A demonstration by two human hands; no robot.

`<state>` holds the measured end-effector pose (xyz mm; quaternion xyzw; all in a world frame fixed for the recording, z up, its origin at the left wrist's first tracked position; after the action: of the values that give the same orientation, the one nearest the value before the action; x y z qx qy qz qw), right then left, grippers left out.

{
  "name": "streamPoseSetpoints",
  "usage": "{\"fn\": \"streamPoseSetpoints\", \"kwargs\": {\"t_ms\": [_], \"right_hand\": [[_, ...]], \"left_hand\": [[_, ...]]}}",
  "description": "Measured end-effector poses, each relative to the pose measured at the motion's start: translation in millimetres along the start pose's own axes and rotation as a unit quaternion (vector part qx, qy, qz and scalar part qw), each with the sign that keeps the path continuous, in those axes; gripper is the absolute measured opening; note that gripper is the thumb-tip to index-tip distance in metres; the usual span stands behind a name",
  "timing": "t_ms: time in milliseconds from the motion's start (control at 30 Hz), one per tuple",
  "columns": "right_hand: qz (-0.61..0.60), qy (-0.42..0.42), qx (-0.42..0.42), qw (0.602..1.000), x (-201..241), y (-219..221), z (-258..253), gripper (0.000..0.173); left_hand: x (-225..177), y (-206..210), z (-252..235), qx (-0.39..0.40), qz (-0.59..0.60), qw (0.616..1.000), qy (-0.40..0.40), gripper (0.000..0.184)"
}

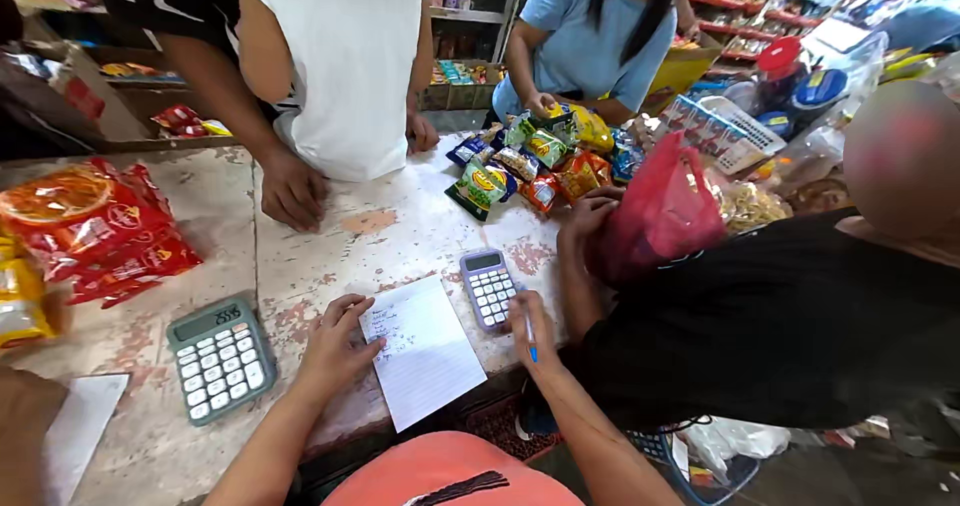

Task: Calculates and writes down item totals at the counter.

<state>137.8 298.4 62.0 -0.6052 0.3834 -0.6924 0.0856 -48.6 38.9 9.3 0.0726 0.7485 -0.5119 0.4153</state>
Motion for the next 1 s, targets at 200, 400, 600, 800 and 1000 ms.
{"fn": "streamPoseSetpoints", "kwargs": {"t_ms": [200, 400, 600, 800, 1000], "right_hand": [[-0.181, -0.105, 0.164, 0.964, 61.5, 82.5, -74.3, 0.030], [-0.096, 0.001, 0.118, 0.988, 40.6, 102.4, -108.9, 0.037], [-0.100, 0.004, 0.072, 0.992, 39.7, 103.1, -106.2, 0.030], [-0.054, -0.021, 0.077, 0.995, 39.4, 101.8, -106.0, 0.030], [-0.086, -0.033, 0.059, 0.994, 36.4, 104.7, -104.5, 0.028]], "left_hand": [[4.7, -0.7, 1.8, 0.011, 0.010, 1.000, -0.017, 0.072], [3.5, -4.2, 2.6, 0.027, 0.008, 0.999, -0.014, 0.055], [5.1, -4.3, 1.3, 0.029, 0.027, 0.999, -0.008, 0.050], [5.8, -4.6, 0.8, 0.033, 0.027, 0.999, -0.014, 0.050], [7.5, -2.8, 1.0, 0.025, 0.030, 0.999, -0.014, 0.045]]}}
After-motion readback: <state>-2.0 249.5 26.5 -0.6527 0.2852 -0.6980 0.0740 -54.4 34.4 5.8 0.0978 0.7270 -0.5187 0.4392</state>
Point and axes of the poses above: each hand's wrist, its own z-axis away from the middle knuckle, its own y-axis out of the palm, x = y × z, the point moved 4 cm from there along -z, towards the middle knuckle, and after that the axes turned 15 degrees about x, right-handed, at the moved point
